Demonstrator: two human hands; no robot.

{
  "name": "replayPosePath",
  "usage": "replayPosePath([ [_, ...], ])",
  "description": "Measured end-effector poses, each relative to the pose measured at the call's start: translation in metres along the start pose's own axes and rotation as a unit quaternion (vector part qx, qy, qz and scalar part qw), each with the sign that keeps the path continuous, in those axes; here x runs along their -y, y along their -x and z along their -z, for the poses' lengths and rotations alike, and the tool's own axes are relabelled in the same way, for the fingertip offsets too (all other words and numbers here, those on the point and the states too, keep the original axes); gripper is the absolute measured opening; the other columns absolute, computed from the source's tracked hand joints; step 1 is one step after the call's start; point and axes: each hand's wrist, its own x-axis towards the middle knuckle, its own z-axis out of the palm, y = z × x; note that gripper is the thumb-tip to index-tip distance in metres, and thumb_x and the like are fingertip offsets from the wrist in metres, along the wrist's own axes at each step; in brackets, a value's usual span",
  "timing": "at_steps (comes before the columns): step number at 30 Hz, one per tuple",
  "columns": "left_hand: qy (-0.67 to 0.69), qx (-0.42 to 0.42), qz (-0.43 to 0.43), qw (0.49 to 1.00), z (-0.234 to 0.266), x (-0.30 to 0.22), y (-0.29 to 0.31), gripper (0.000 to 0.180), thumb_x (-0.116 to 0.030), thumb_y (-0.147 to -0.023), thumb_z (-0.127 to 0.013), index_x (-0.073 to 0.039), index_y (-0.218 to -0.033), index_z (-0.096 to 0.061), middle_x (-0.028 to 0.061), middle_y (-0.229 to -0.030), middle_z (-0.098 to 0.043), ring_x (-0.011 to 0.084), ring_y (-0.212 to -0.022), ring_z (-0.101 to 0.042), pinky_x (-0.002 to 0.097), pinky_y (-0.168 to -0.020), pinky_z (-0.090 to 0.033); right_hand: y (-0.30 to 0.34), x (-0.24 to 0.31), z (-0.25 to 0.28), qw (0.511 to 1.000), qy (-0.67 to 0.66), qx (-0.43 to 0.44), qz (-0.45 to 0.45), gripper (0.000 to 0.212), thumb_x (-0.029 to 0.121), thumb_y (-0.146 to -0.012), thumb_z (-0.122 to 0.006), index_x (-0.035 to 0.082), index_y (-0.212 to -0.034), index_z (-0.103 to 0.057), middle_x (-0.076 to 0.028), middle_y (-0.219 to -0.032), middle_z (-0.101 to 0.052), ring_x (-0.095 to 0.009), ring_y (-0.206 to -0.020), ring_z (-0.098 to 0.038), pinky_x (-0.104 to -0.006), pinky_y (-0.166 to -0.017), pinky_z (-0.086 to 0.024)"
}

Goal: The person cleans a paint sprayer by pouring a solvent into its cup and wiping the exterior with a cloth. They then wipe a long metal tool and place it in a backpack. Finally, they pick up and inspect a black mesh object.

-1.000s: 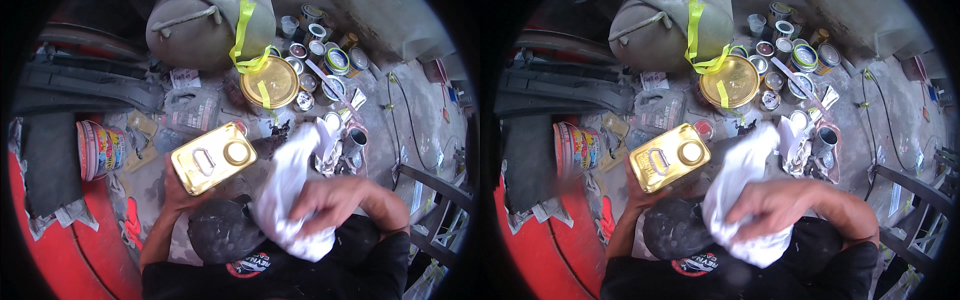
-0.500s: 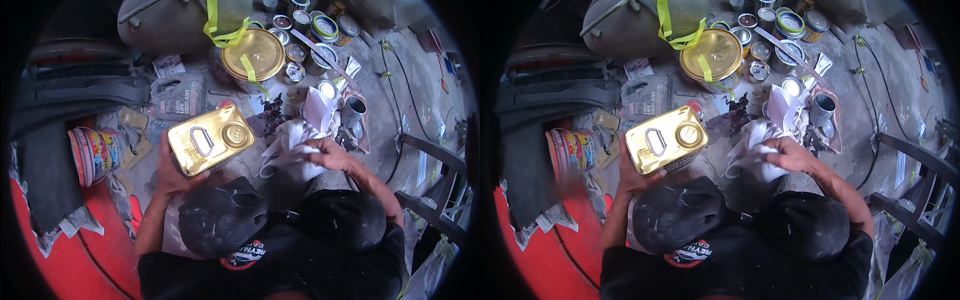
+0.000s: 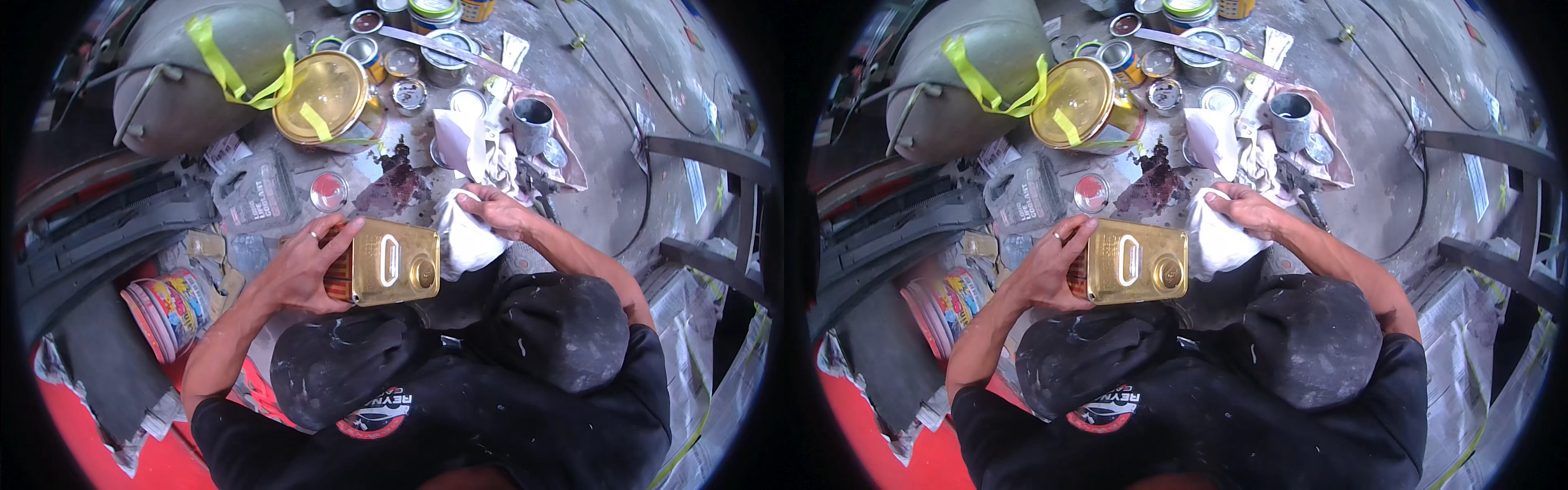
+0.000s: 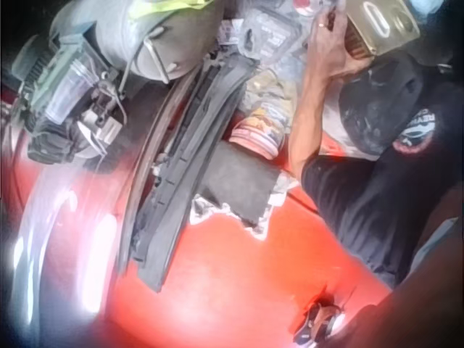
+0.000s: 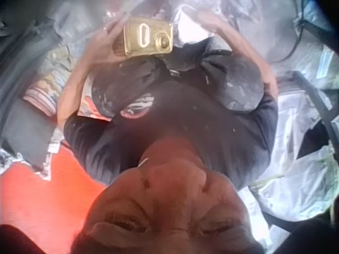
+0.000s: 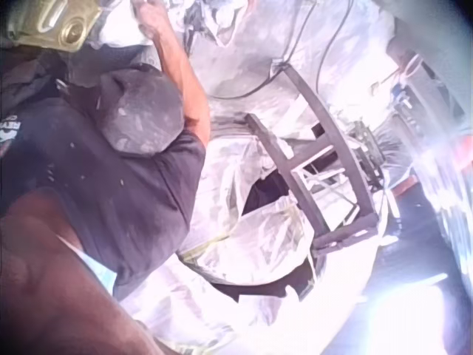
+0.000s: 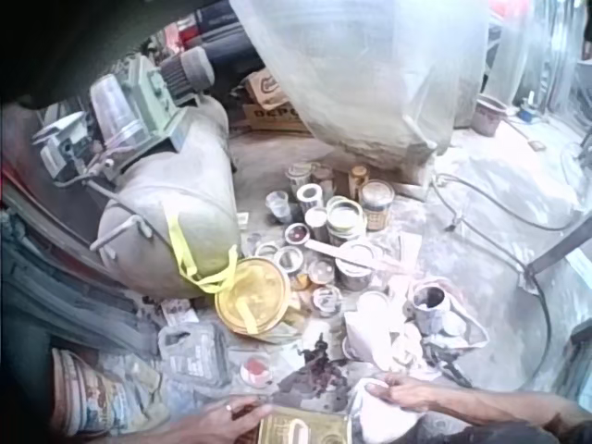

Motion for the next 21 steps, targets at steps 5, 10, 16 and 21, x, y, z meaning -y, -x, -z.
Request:
replayPosePath([
  [5, -0.007, 0.016, 0.002, 1.000, 0.004, -0.002, -0.035, 0.110, -0.032, -0.055, -0.085, -0.011, -0.150, -0.033, 0.0253, -0.131, -0.046, 0.0429, -0.115, -0.053, 0.0447, -0.097, -0.046, 0.000, 0.000, -0.007, 0.997, 0.008, 0.072, 0.014, 0.055, 0.036, -0.104, -0.047, 0.004, -0.147, -0.035, -0.008, -0.130, -0.057, -0.013, -0.110, -0.057, -0.0281, -0.089, -0.051],
  [10, -0.028, 0.079, 0.030, 0.996, 0.003, -0.003, -0.062, 0.112, -0.031, -0.056, -0.084, -0.010, -0.152, -0.030, 0.0257, -0.132, -0.046, 0.0434, -0.115, -0.053, 0.0448, -0.098, -0.045, 0.009, 0.006, 0.009, 0.996, -0.041, 0.074, -0.021, 0.059, 0.041, -0.106, -0.036, 0.004, -0.151, -0.028, -0.013, -0.146, -0.044, -0.020, -0.128, -0.049, -0.0330, -0.099, -0.047],
  [16, -0.030, 0.120, 0.009, 0.992, -0.003, 0.000, -0.072, 0.111, -0.031, -0.056, -0.083, -0.011, -0.152, -0.030, 0.0243, -0.132, -0.046, 0.0428, -0.115, -0.054, 0.0454, -0.099, -0.044, 0.005, -0.003, 0.012, 0.985, -0.108, 0.127, -0.037, 0.076, -0.009, -0.074, -0.047, 0.005, -0.147, -0.034, -0.004, -0.125, -0.056, -0.011, -0.101, -0.059, -0.0244, -0.079, -0.050],
  [21, -0.034, 0.124, 0.015, 0.992, -0.006, 0.001, -0.072, 0.111, -0.031, -0.056, -0.083, -0.011, -0.152, -0.031, 0.0243, -0.133, -0.046, 0.0427, -0.117, -0.052, 0.0458, -0.100, -0.044, 0.003, -0.001, 0.010, 0.990, 0.065, 0.124, -0.009, 0.061, -0.005, -0.075, -0.054, 0.000, -0.135, -0.048, -0.001, -0.106, -0.063, -0.006, -0.075, -0.056, -0.0207, -0.063, -0.043],
])
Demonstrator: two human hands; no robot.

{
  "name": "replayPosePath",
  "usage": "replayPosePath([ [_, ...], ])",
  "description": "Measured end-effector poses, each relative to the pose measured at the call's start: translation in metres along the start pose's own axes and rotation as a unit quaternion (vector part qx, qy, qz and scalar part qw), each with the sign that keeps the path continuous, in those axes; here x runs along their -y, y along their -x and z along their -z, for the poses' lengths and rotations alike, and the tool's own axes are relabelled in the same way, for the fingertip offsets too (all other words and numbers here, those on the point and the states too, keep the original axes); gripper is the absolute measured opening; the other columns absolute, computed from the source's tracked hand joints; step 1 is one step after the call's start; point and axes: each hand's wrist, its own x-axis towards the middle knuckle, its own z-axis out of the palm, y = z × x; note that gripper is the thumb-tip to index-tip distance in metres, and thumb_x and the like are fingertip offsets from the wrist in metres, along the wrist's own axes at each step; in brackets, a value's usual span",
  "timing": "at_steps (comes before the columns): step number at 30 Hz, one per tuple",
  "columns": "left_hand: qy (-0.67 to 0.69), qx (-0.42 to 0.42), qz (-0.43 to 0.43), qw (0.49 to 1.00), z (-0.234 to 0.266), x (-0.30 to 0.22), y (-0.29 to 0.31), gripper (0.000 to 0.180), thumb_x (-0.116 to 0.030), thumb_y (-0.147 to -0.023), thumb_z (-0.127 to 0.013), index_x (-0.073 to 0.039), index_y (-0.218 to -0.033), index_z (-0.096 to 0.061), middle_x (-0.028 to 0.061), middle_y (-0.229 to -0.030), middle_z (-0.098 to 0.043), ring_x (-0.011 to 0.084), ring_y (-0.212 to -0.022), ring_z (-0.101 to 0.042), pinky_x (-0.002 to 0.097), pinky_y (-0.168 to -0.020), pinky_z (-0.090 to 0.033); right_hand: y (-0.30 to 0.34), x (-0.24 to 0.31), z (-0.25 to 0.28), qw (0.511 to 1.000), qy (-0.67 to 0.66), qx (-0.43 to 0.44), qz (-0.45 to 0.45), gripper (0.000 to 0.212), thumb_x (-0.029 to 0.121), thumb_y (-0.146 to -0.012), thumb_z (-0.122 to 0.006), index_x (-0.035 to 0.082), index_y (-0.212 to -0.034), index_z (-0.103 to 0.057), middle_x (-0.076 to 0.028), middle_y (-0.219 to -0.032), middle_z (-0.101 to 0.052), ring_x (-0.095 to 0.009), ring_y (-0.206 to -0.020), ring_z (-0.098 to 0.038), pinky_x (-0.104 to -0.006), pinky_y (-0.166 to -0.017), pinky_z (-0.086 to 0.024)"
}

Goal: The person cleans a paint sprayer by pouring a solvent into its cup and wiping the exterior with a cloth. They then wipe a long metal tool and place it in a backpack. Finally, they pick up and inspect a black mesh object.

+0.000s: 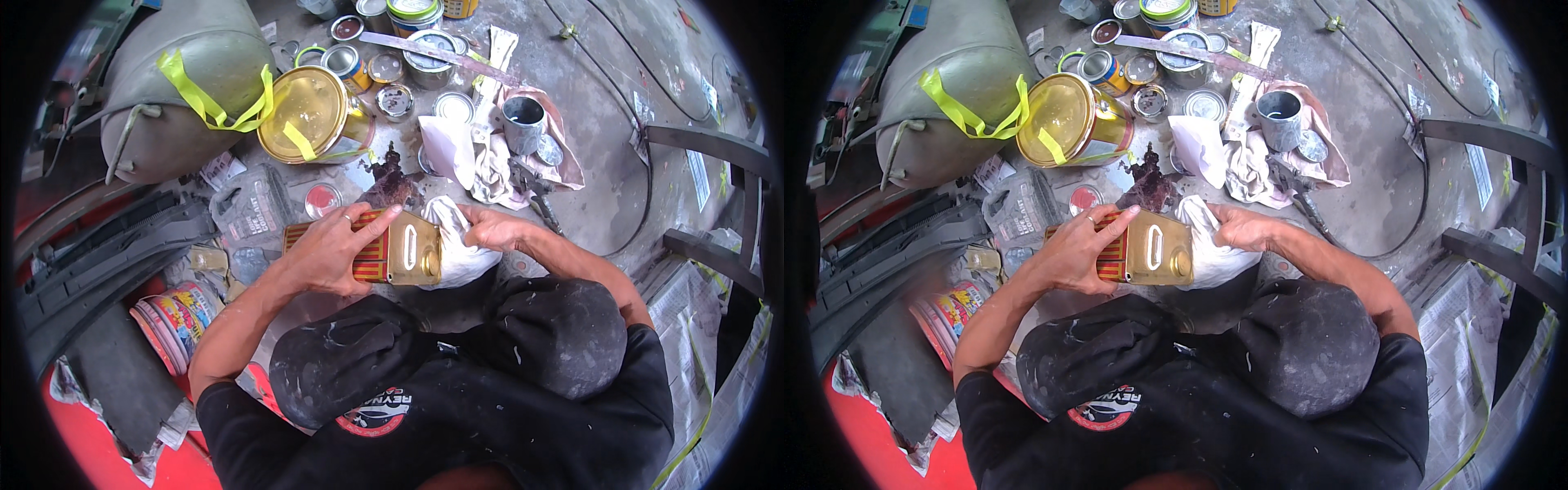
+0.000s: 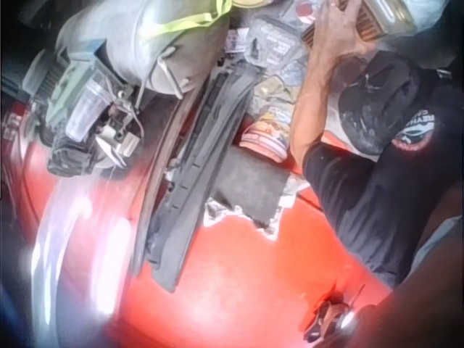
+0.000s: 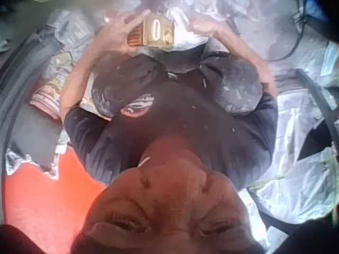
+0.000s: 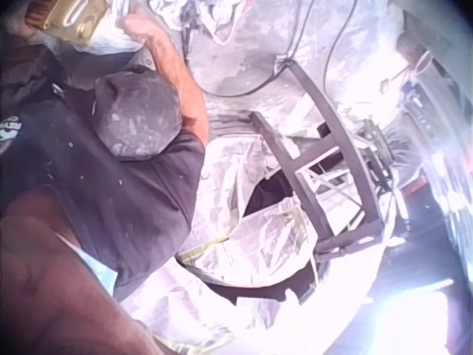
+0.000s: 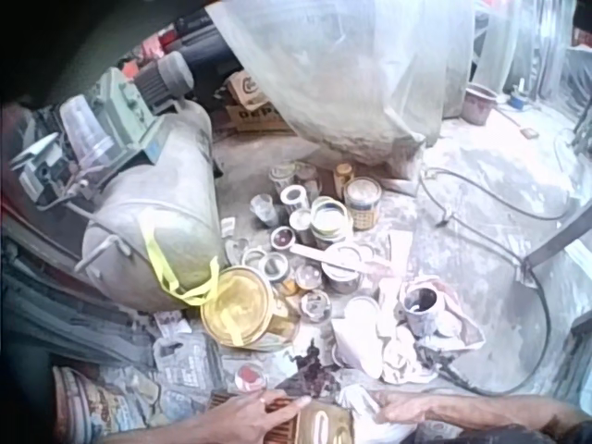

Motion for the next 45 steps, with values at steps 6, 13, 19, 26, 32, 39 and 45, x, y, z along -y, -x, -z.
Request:
replayPosePath([
  [6, 0.000, 0.013, 0.009, 1.000, 0.004, -0.005, -0.008, 0.112, -0.032, -0.057, -0.084, -0.012, -0.153, -0.029, 0.0248, -0.133, -0.046, 0.0428, -0.118, -0.052, 0.0458, -0.100, -0.043, -0.013, -0.027, 0.012, 0.996, 0.033, -0.080, -0.020, 0.037, 0.004, -0.087, -0.061, 0.001, -0.123, -0.058, -0.001, -0.099, -0.066, -0.007, -0.076, -0.058, -0.0247, -0.069, -0.048],
  [13, 0.024, -0.009, 0.022, 0.999, 0.008, -0.010, -0.012, 0.113, -0.029, -0.058, -0.084, -0.016, -0.155, -0.026, 0.0256, -0.130, -0.046, 0.0433, -0.114, -0.053, 0.0469, -0.096, -0.044, -0.018, -0.041, 0.002, 0.988, -0.137, -0.063, 0.024, 0.037, 0.004, -0.100, -0.046, 0.008, -0.137, -0.048, -0.003, -0.124, -0.061, -0.011, -0.108, -0.058, -0.0288, -0.094, -0.048],
  [19, 0.015, -0.059, -0.019, 0.998, 0.010, -0.023, -0.013, 0.113, -0.031, -0.060, -0.085, -0.015, -0.154, -0.025, 0.0264, -0.133, -0.045, 0.0440, -0.119, -0.052, 0.0489, -0.098, -0.044, -0.003, -0.044, 0.017, 0.998, -0.032, -0.056, 0.021, 0.038, 0.015, -0.104, -0.045, 0.004, -0.140, -0.045, -0.007, -0.131, -0.056, -0.015, -0.118, -0.053, -0.0318, -0.101, -0.043],
  [26, 0.042, -0.164, -0.062, 0.984, -0.011, -0.021, 0.004, 0.112, -0.033, -0.055, -0.088, -0.009, -0.149, -0.030, 0.0251, -0.134, -0.043, 0.0444, -0.117, -0.052, 0.0493, -0.098, -0.045, 0.047, 0.000, 0.015, 0.977, -0.158, -0.076, 0.119, 0.033, 0.013, -0.097, -0.061, 0.001, -0.127, -0.055, -0.004, -0.112, -0.066, -0.010, -0.098, -0.062, -0.0276, -0.084, -0.052],
  [32, 0.075, -0.265, -0.048, 0.960, -0.029, -0.001, 0.017, 0.110, -0.038, -0.054, -0.091, -0.005, -0.141, -0.033, 0.0236, -0.134, -0.043, 0.0419, -0.117, -0.054, 0.0483, -0.097, -0.048, 0.058, -0.022, 0.049, 0.984, -0.137, -0.043, 0.107, 0.032, 0.014, -0.094, -0.067, 0.001, -0.122, -0.059, -0.001, -0.102, -0.068, -0.007, -0.085, -0.063, -0.0249, -0.077, -0.052],
  [39, 0.188, -0.496, -0.003, 0.848, -0.076, 0.035, 0.027, 0.121, -0.018, -0.058, -0.088, -0.003, -0.145, -0.006, 0.0189, -0.130, -0.047, 0.0306, -0.119, -0.052, 0.0424, -0.107, -0.038, 0.067, -0.035, 0.072, 0.987, -0.113, -0.066, 0.096, 0.030, 0.017, -0.094, -0.066, 0.002, -0.119, -0.059, 0.000, -0.100, -0.067, -0.007, -0.087, -0.062, -0.0253, -0.078, -0.052],
  [45, 0.132, -0.566, 0.068, 0.811, -0.115, 0.060, 0.000, 0.119, -0.017, -0.060, -0.088, -0.005, -0.144, -0.004, 0.0210, -0.136, -0.034, 0.0311, -0.126, -0.042, 0.0448, -0.108, -0.034, 0.092, -0.012, 0.085, 0.984, -0.132, -0.049, 0.113, 0.028, 0.013, -0.095, -0.063, 0.002, -0.120, -0.060, -0.001, -0.101, -0.067, -0.008, -0.087, -0.063, -0.0258, -0.078, -0.052],
])
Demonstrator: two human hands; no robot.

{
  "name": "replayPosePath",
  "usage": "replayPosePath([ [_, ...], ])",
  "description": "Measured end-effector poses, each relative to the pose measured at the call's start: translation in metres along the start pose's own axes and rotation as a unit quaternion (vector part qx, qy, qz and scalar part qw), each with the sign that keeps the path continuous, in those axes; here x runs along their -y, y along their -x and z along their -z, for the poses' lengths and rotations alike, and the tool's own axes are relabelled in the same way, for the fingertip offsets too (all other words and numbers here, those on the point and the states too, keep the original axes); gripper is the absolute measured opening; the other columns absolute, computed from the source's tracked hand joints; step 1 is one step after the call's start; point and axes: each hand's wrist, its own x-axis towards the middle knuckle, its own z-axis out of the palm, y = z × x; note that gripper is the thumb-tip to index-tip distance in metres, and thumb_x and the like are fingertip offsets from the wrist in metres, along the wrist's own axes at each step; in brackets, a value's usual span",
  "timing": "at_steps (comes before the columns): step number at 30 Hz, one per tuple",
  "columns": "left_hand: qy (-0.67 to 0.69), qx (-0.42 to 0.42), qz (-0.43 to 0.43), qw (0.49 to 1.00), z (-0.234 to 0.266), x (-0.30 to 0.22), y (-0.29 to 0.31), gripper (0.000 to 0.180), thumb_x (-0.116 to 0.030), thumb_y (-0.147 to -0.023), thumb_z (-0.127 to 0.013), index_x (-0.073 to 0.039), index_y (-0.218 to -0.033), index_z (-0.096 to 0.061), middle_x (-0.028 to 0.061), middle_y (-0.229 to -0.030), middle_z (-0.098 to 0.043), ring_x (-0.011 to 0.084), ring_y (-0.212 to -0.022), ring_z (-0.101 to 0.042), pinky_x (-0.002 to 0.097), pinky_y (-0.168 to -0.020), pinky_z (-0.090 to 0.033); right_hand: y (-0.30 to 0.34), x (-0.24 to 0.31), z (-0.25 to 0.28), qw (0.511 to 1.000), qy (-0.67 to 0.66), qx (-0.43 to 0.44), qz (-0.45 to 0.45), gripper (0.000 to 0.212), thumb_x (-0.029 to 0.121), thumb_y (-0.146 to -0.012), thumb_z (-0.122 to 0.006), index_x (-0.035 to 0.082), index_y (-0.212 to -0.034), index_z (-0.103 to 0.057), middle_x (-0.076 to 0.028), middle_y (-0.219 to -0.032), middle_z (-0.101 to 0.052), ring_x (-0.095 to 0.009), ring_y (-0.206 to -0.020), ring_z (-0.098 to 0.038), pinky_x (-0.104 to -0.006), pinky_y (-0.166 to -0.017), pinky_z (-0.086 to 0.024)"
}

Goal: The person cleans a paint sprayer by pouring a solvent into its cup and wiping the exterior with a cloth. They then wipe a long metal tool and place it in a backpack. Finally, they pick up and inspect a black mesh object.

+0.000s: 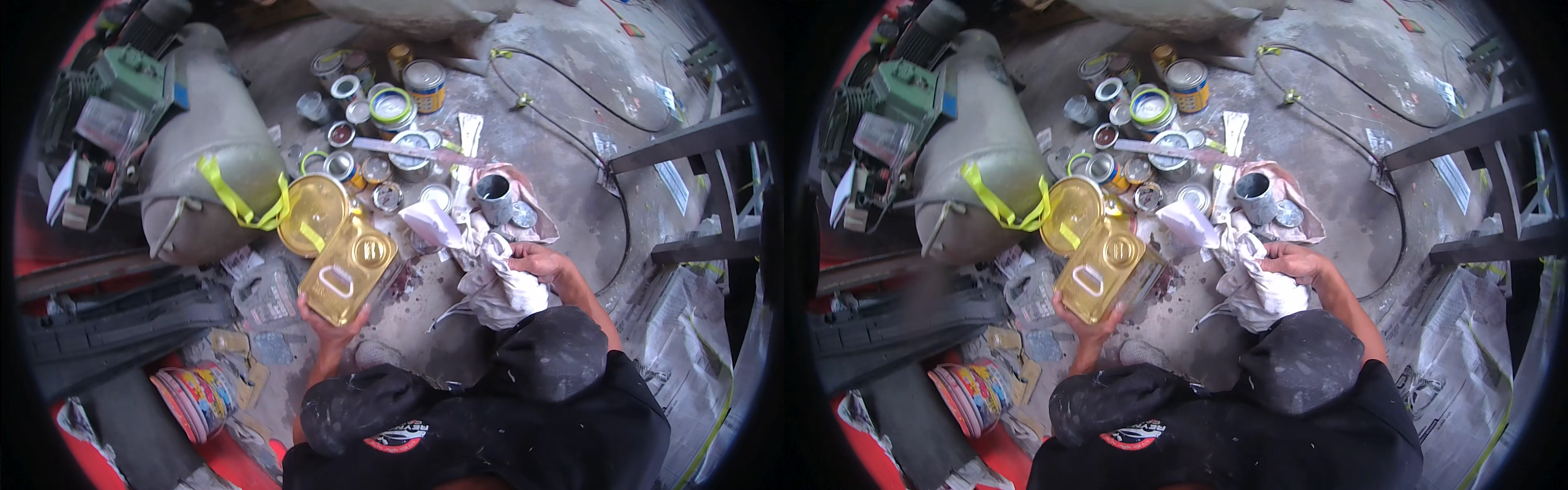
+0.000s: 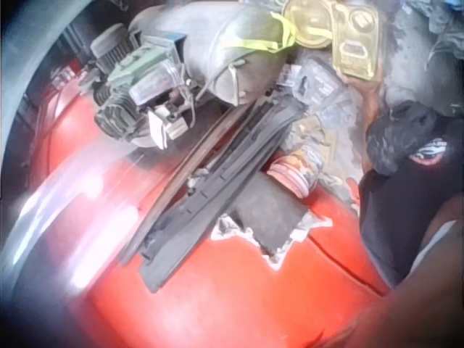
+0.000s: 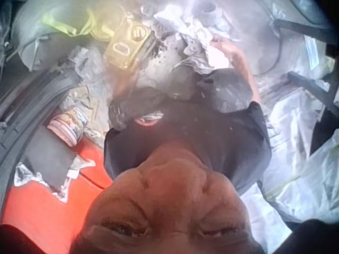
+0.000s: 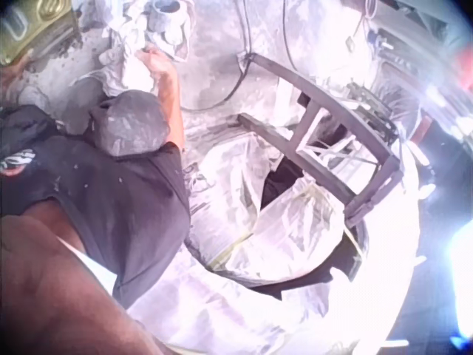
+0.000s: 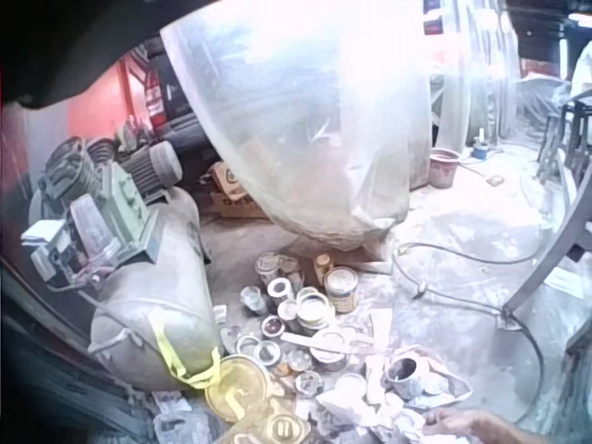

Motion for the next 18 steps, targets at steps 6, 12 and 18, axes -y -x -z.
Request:
replayPosePath([
  [6, -0.024, 0.071, 0.016, 0.997, 0.037, 0.025, 0.042, 0.123, -0.026, -0.058, -0.095, -0.007, -0.140, -0.006, 0.0237, -0.131, -0.037, 0.0343, -0.120, -0.046, 0.0498, -0.104, -0.036, 0.000, 0.019, 0.006, 0.995, -0.015, 0.064, 0.080, 0.026, 0.009, -0.094, -0.063, -0.002, -0.117, -0.062, -0.001, -0.096, -0.069, -0.007, -0.081, -0.064, -0.0217, -0.073, -0.052],
  [12, -0.260, 0.133, -0.192, 0.937, 0.115, -0.050, -0.063, 0.083, -0.048, -0.085, -0.071, -0.004, -0.142, -0.031, 0.0336, -0.147, -0.031, 0.0499, -0.133, -0.037, 0.0559, -0.111, -0.030, 0.007, 0.006, 0.028, 0.977, -0.056, 0.151, 0.137, 0.020, 0.008, -0.092, -0.064, -0.006, -0.107, -0.066, -0.005, -0.096, -0.071, -0.008, -0.083, -0.065, -0.0221, -0.074, -0.052],
  [18, -0.217, 0.249, -0.183, 0.926, -0.034, -0.126, -0.224, 0.036, -0.002, -0.088, -0.058, 0.001, -0.124, -0.059, 0.0216, -0.123, -0.061, 0.0369, -0.114, -0.058, 0.0409, -0.099, -0.046, 0.015, -0.006, 0.026, 0.957, -0.114, 0.132, 0.231, 0.031, 0.010, -0.086, -0.069, -0.009, -0.110, -0.065, -0.010, -0.099, -0.071, -0.014, -0.089, -0.066, -0.0279, -0.080, -0.051],
])
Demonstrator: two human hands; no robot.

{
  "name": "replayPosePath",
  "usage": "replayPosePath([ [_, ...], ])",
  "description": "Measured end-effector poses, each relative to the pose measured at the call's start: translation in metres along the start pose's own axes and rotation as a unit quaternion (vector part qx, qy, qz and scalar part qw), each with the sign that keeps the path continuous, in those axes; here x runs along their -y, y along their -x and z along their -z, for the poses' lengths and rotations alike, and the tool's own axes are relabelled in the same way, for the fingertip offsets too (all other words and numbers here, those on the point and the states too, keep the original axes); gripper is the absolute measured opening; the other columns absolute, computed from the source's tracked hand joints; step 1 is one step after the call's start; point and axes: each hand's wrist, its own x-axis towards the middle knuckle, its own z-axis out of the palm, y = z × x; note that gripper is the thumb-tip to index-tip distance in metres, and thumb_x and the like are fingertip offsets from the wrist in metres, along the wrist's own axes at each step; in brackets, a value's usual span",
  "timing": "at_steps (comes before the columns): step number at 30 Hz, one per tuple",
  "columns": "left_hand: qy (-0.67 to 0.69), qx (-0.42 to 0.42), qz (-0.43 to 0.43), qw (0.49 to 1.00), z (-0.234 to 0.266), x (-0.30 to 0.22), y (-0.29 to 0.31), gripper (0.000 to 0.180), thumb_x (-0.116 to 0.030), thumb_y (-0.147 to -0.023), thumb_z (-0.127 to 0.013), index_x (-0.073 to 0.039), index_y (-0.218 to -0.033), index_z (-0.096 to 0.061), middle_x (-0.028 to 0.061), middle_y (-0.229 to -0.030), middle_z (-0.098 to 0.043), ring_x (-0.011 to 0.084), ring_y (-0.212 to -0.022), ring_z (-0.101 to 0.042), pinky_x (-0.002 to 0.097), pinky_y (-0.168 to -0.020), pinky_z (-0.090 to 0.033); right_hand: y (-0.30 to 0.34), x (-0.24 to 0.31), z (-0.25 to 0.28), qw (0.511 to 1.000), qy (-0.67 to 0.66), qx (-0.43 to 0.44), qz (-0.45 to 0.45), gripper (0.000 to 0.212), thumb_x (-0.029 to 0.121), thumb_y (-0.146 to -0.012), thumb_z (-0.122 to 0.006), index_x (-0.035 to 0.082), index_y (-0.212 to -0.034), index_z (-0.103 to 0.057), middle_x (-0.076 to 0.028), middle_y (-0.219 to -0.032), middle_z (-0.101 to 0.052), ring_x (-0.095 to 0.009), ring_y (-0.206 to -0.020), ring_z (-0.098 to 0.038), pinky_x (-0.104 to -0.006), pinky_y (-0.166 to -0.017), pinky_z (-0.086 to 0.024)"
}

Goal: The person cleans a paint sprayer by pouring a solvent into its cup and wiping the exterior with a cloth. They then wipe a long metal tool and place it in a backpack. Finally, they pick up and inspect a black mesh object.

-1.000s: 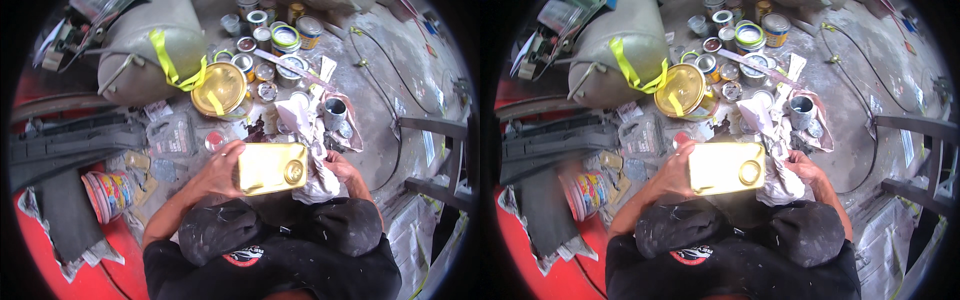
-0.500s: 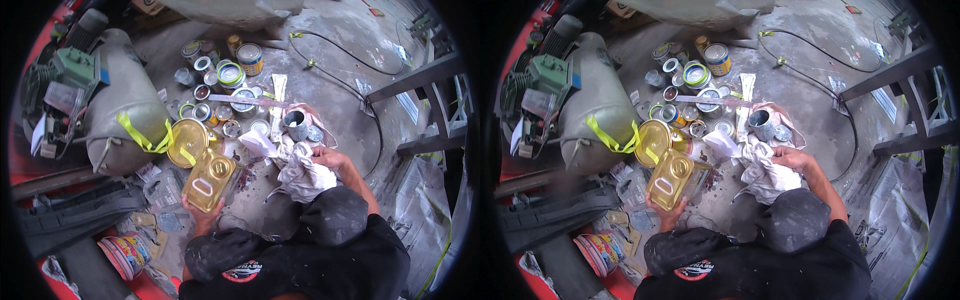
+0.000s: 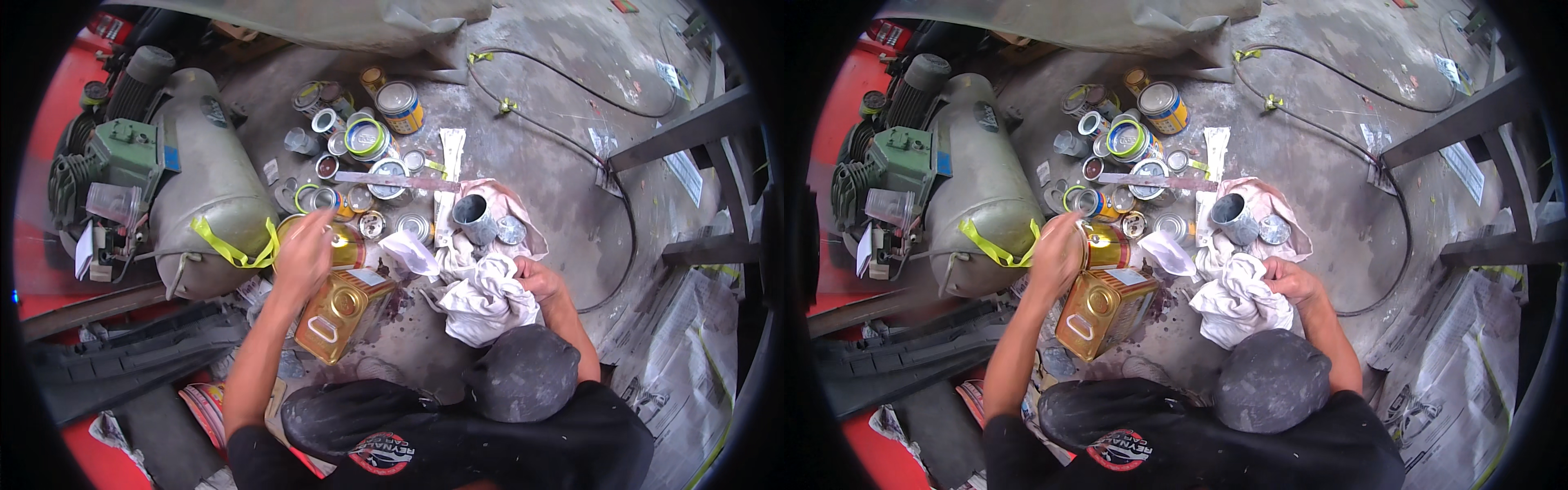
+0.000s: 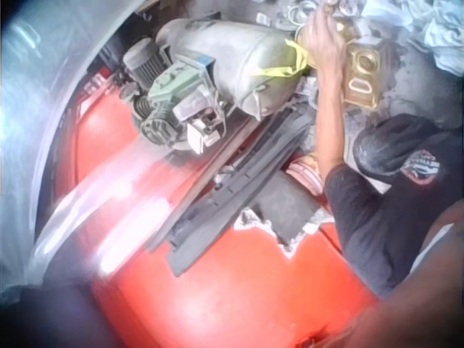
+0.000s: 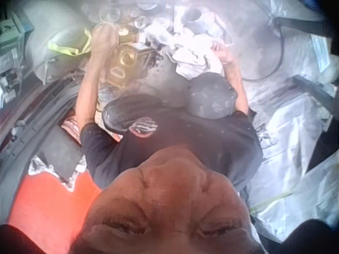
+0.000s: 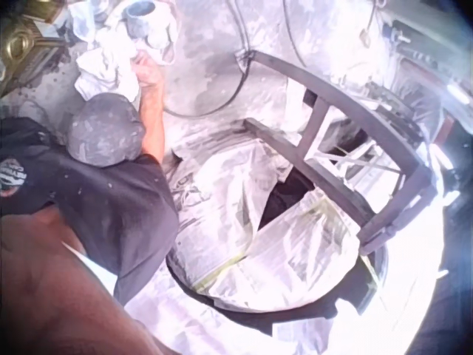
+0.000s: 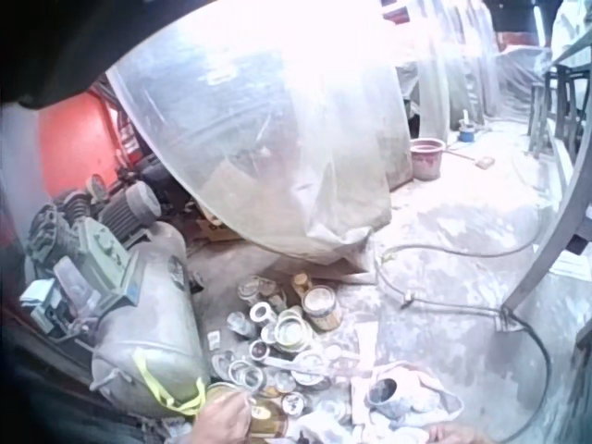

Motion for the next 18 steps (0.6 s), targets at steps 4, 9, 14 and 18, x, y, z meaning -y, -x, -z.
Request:
replayPosePath([
  [4, -0.179, 0.054, -0.091, 0.978, -0.131, 0.069, -0.082, 0.042, -0.005, -0.083, -0.060, -0.006, -0.125, -0.060, 0.0219, -0.129, -0.057, 0.0382, -0.122, -0.052, 0.0458, -0.103, -0.042, 0.014, 0.008, -0.004, 0.997, 0.010, -0.059, 0.038, 0.035, 0.007, -0.084, -0.069, -0.008, -0.115, -0.063, -0.012, -0.107, -0.070, -0.018, -0.096, -0.066, -0.0306, -0.087, -0.050],
  [9, -0.158, 0.124, -0.037, 0.979, -0.178, 0.076, -0.088, 0.044, -0.003, -0.082, -0.058, -0.008, -0.125, -0.059, 0.0181, -0.117, -0.063, 0.0359, -0.115, -0.055, 0.0470, -0.107, -0.036, 0.054, 0.006, -0.005, 0.960, -0.089, -0.215, 0.153, 0.040, 0.006, -0.086, -0.067, -0.005, -0.123, -0.059, -0.015, -0.117, -0.066, -0.023, -0.103, -0.065, -0.0354, -0.094, -0.051],
  [14, -0.226, 0.057, -0.128, 0.964, -0.158, 0.073, -0.099, 0.016, -0.009, -0.087, -0.052, -0.005, -0.100, -0.061, 0.0140, -0.098, -0.065, 0.0313, -0.103, -0.059, 0.0539, -0.109, -0.034, 0.049, 0.031, -0.017, 0.931, -0.087, -0.284, 0.212, 0.037, 0.007, -0.088, -0.064, -0.004, -0.123, -0.059, -0.016, -0.116, -0.066, -0.024, -0.102, -0.066, -0.0386, -0.092, -0.053],
  [18, -0.170, 0.084, -0.054, 0.980, -0.147, 0.078, -0.094, 0.017, -0.011, -0.088, -0.051, -0.003, -0.102, -0.053, 0.0149, -0.096, -0.065, 0.0349, -0.106, -0.058, 0.0566, -0.107, -0.034, 0.032, 0.060, -0.041, 0.928, -0.088, -0.271, 0.241, 0.036, 0.008, -0.089, -0.062, -0.004, -0.123, -0.059, -0.017, -0.115, -0.066, -0.025, -0.101, -0.067, -0.0394, -0.091, -0.053],
])
